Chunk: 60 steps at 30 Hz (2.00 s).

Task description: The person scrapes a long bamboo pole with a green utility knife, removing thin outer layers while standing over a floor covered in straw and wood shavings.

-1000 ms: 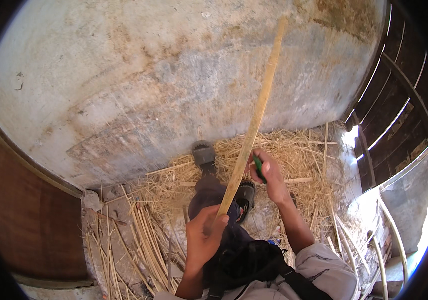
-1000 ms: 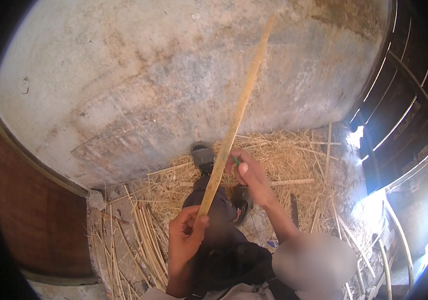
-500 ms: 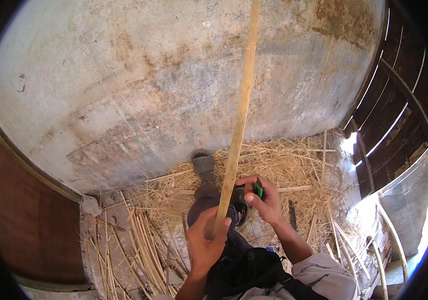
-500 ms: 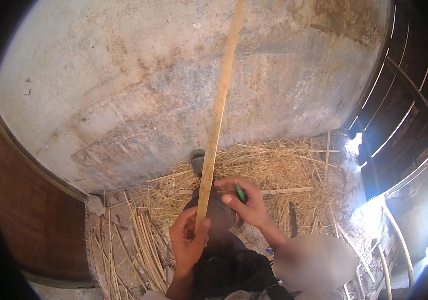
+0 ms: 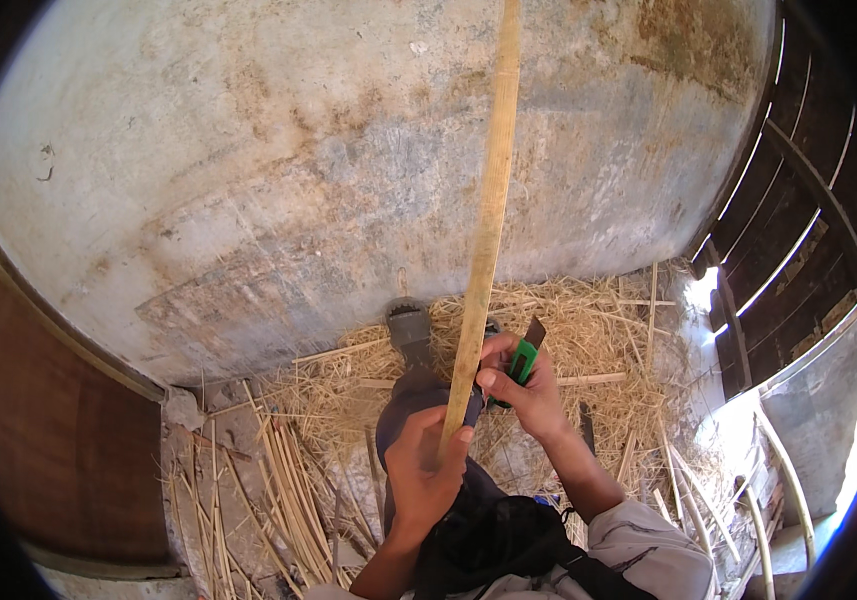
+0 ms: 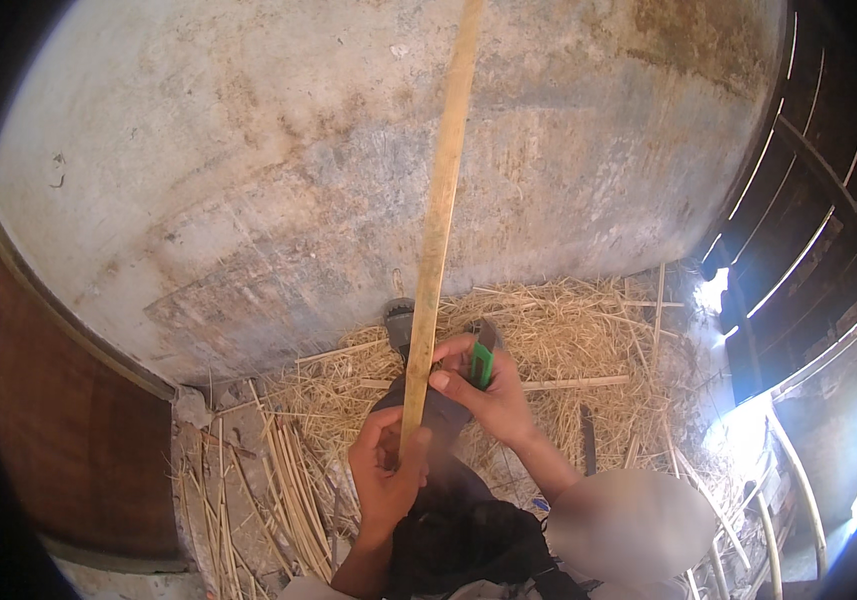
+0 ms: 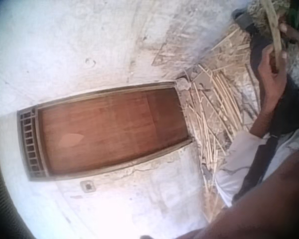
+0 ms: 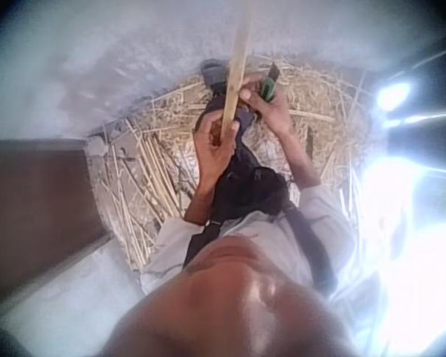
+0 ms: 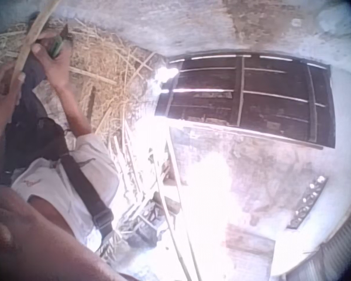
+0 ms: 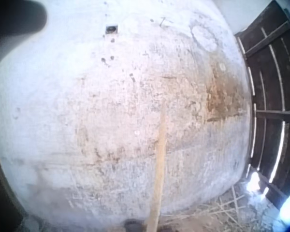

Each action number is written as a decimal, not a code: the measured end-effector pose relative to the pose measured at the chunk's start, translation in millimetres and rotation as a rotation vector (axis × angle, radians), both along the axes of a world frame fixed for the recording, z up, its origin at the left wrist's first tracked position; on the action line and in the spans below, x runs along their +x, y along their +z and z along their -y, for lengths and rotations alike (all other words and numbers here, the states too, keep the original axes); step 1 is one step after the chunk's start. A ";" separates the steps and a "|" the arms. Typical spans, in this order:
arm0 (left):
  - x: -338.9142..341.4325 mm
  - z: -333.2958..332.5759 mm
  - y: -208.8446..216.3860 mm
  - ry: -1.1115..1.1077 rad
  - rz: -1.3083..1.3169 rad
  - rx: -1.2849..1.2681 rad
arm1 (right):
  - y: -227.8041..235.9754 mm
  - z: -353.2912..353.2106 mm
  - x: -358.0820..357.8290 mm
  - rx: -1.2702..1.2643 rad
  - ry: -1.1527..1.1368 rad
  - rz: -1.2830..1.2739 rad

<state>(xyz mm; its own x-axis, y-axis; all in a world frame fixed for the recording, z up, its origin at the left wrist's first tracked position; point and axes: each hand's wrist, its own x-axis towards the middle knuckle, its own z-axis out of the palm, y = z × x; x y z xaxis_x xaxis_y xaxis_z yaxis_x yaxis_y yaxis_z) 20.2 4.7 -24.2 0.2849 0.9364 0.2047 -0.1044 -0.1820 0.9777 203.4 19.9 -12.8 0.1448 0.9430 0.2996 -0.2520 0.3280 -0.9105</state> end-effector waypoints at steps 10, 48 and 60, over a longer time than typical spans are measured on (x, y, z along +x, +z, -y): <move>4.9 -3.4 1.5 0.029 -0.020 0.119 | 0.1 -1.9 -2.2 -0.018 -0.058 0.033; -12.2 24.9 -1.2 -0.135 0.056 -0.060 | 12.2 -4.9 33.0 0.269 -0.758 0.776; -14.1 13.5 -18.7 0.028 -0.138 0.158 | 4.6 3.5 14.7 0.048 -0.192 0.293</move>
